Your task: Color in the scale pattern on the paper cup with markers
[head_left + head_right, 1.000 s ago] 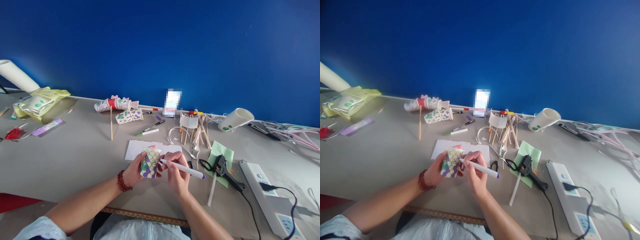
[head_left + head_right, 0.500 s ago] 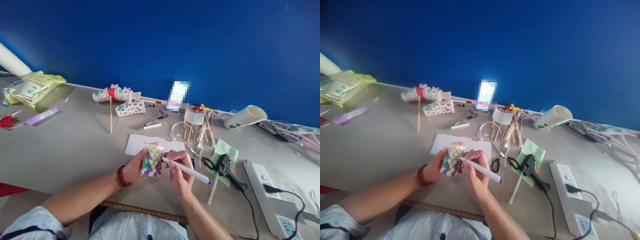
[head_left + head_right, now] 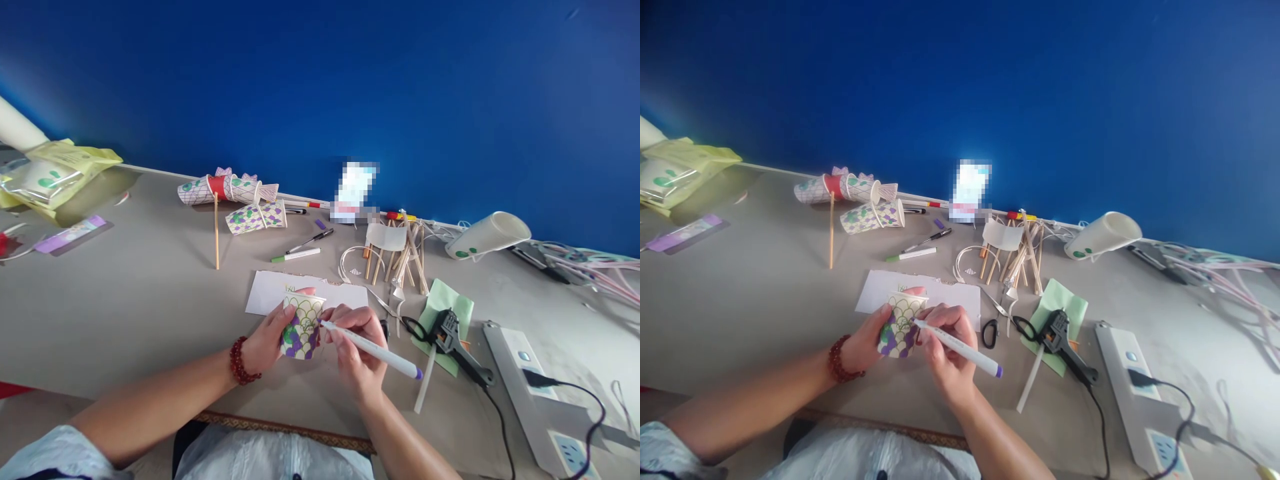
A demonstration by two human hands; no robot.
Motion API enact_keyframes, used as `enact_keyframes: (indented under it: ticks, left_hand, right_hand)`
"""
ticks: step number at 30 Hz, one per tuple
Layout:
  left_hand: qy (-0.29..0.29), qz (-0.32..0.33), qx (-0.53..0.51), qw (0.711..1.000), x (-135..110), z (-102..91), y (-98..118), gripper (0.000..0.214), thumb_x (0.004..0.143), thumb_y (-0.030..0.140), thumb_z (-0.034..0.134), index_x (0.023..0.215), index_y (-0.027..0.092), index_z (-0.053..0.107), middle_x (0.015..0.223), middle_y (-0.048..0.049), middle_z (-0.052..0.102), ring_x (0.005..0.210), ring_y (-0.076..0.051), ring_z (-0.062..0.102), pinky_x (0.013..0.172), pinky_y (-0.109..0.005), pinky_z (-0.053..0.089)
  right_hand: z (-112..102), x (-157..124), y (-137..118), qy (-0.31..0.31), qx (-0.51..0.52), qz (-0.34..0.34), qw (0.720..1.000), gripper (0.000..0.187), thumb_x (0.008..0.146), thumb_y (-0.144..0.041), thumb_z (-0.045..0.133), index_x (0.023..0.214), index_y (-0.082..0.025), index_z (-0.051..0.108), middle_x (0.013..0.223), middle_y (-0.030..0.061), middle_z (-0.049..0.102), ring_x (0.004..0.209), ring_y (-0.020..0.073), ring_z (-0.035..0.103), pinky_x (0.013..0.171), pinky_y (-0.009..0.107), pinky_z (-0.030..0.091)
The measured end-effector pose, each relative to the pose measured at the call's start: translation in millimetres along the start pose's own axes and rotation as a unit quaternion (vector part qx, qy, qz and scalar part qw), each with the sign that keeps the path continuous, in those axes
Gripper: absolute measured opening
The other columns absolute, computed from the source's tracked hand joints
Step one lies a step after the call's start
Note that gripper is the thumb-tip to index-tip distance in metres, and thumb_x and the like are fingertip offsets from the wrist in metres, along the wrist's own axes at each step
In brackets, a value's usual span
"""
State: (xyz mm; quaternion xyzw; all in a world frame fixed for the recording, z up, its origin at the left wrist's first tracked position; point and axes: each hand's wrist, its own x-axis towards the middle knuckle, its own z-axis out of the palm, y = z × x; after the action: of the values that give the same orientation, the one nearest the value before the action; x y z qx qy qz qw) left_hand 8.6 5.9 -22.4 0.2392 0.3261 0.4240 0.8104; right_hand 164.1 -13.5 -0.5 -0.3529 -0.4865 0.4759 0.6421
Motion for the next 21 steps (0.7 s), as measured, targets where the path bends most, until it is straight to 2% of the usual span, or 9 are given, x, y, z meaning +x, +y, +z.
enact_keyframes:
  ticks: [4,9,13,21]
  left_hand:
    - [0.004,-0.002,0.008,1.000,-0.4,-0.1,0.8,0.085,0.082,0.068,0.073,0.150,0.021,0.056,0.111,-0.0109,0.078,0.097,-0.028,0.073,0.084,-0.037,0.056]
    - [0.005,0.001,0.007,1.000,-0.9,1.5,2.2,0.086,0.084,0.067,0.073,0.152,0.019,0.053,0.105,-0.0100,0.078,0.091,-0.026,0.073,0.087,-0.038,0.055]
    - [0.013,0.001,0.013,1.000,-0.5,3.3,3.3,0.087,0.082,0.068,0.074,0.151,0.020,0.054,0.103,-0.0085,0.079,0.089,-0.025,0.073,0.085,-0.037,0.055]
    - [0.004,0.016,-0.027,0.999,2.6,6.7,4.7,0.074,0.083,0.061,0.077,0.144,0.021,0.061,0.102,-0.0080,0.079,0.095,-0.027,0.075,0.086,-0.037,0.057]
  right_hand:
    - [-0.1,-0.9,0.8,0.008,0.016,0.007,1.000,0.015,0.096,-0.029,0.068,0.084,-0.026,0.059,0.064,-0.0031,0.055,0.069,0.0194,0.057,0.078,0.040,0.052]
    - [0.6,0.1,0.7,0.018,0.019,0.012,1.000,0.013,0.097,-0.028,0.066,0.087,-0.025,0.060,0.064,-0.0039,0.055,0.064,0.0170,0.052,0.070,0.035,0.050]
    - [-1.2,-0.7,1.6,0.022,0.005,0.008,1.000,0.007,0.097,-0.024,0.067,0.092,-0.026,0.062,0.068,-0.0026,0.060,0.066,0.0170,0.055,0.066,0.032,0.048]
    - [-5.1,-0.4,3.2,0.019,0.008,0.049,0.999,0.006,0.096,-0.025,0.068,0.091,-0.025,0.063,0.072,-0.0021,0.062,0.067,0.0165,0.059,0.064,0.030,0.049]
